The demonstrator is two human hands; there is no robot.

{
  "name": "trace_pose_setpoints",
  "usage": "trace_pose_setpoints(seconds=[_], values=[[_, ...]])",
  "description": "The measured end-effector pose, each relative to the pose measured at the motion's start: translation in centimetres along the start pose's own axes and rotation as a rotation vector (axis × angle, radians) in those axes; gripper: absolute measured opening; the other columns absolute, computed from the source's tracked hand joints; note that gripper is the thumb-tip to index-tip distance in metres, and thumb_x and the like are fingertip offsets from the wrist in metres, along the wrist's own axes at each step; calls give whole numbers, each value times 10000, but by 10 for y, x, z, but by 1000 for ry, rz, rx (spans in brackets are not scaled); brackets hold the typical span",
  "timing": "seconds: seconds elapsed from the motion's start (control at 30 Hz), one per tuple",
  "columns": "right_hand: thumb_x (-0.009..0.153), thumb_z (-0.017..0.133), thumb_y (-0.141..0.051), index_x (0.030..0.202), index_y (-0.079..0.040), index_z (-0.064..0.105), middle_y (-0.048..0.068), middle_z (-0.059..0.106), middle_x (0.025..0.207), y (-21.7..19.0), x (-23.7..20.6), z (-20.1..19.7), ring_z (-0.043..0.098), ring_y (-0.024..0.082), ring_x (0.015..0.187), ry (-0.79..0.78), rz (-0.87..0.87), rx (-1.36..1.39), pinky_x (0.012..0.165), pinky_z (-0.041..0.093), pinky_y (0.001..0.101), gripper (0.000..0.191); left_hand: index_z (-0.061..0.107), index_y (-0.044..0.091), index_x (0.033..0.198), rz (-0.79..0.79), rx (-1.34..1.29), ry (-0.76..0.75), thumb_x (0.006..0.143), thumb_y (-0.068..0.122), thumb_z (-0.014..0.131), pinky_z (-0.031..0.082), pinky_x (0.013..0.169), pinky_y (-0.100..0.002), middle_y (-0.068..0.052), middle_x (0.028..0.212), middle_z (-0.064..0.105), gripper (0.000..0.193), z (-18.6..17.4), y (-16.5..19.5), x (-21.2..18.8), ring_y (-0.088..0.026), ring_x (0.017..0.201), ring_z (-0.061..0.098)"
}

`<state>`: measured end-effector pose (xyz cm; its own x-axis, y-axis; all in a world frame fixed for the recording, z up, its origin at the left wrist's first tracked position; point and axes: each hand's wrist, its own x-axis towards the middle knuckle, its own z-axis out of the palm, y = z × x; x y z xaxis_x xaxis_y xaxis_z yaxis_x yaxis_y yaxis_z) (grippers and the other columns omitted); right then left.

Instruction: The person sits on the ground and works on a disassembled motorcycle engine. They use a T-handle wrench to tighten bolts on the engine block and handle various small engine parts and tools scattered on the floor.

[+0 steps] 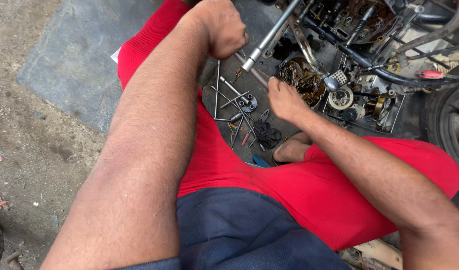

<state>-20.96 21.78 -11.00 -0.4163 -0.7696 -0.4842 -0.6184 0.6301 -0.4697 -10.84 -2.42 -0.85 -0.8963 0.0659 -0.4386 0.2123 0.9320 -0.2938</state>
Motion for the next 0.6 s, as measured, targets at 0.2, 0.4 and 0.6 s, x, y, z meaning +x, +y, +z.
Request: trace_pose_setpoints(seconds=[0.2, 0.4, 0.6], values=[[1140, 252, -340, 926, 8, 626, 262, 683, 816, -9, -27, -35, 669, 487, 795, -80, -14, -122, 809, 523, 587, 554, 716, 157, 977, 27, -232, 202, 916, 363, 641, 579, 630, -474, -90, 792, 758, 228, 32, -9, 1, -311, 772, 748], [1071, 442, -443, 1100, 24, 728, 109, 599, 627, 6, -47, -30, 581, 229, 585, 66, -121, 373, 568, 487, 390, 549, 714, 129, 921, -61, -305, 393, 769, 469, 763, 550, 668, -432, -63, 724, 731, 376, 33, -10, -4, -275, 687, 746], [944, 398, -618, 1175, 39, 612, 110, 615, 643, 39, -20, -13, 525, 152, 498, -373, 142, 1473, 463, 436, 282, 729, 712, 145, 922, -22, -325, 464, 787, 423, 789, 539, 637, -419, -36, 680, 723, 319, 46, -5, 4, -258, 665, 744]])
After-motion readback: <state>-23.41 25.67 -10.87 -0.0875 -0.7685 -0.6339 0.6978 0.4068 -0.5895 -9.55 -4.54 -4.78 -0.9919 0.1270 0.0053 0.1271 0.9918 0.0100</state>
